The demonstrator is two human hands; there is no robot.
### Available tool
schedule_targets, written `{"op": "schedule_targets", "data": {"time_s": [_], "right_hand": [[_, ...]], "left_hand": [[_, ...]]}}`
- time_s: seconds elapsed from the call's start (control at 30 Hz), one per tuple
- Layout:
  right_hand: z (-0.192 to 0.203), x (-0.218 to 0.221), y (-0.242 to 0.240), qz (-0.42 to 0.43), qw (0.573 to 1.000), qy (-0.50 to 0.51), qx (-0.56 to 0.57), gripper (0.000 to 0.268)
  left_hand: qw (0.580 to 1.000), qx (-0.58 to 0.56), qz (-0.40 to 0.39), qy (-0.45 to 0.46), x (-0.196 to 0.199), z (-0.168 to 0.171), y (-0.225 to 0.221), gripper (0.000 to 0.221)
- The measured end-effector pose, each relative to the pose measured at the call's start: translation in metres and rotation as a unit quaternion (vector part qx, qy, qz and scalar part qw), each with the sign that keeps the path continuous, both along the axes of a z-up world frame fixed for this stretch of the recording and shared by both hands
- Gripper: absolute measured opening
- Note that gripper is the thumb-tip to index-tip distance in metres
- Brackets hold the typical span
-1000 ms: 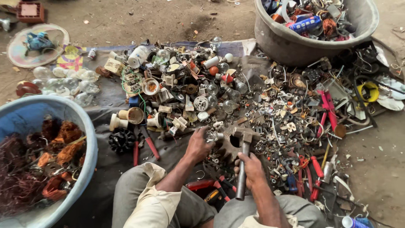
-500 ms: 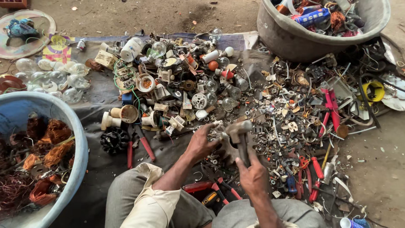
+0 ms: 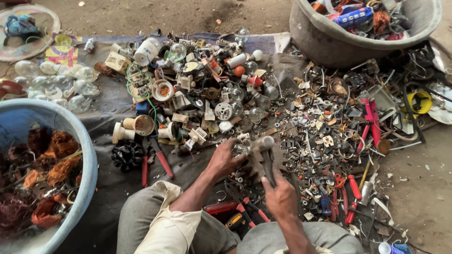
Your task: The person dismantles various electrical components and metal parts by hand and with a hammer, separating copper wiring and metal pieces from their housings on a floor covered in scrap.
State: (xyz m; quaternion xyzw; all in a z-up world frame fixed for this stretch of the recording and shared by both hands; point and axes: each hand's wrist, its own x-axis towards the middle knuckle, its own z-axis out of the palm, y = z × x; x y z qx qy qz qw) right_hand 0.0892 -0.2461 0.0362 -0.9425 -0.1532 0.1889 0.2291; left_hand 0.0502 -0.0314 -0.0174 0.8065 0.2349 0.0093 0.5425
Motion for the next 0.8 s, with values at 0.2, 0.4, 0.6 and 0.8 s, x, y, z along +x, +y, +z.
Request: {"op": "schedule_targets", "data": {"time_s": [0.2,0.4,0.6,0.8], "right_hand": [[0.001,-0.005,-0.014,0.036,0.956,-0.138,0.257,0.053],[0.003,-0.001,-0.003,-0.018,1.0,0.008,-0.023,0.061],[-0.004,-0.005,-0.017,0.054,0.953,-0.193,0.229,0.048],[-0.029,-0.007,-0.006,0.032,0.993,-0.076,0.079,0.056]], "left_hand": [[1.0,-0.025,0.012,-0.001,-0.003,-0.003,0.0,0.059],[1.0,0.002,0.001,-0.003,-0.002,0.001,0.0,0.059],[1.0,-0.027,0.008,0.003,-0.001,-0.003,-0.001,0.06],[0.998,0.035,0.027,-0.044,-0.002,-0.033,-0.002,0.059]]}}
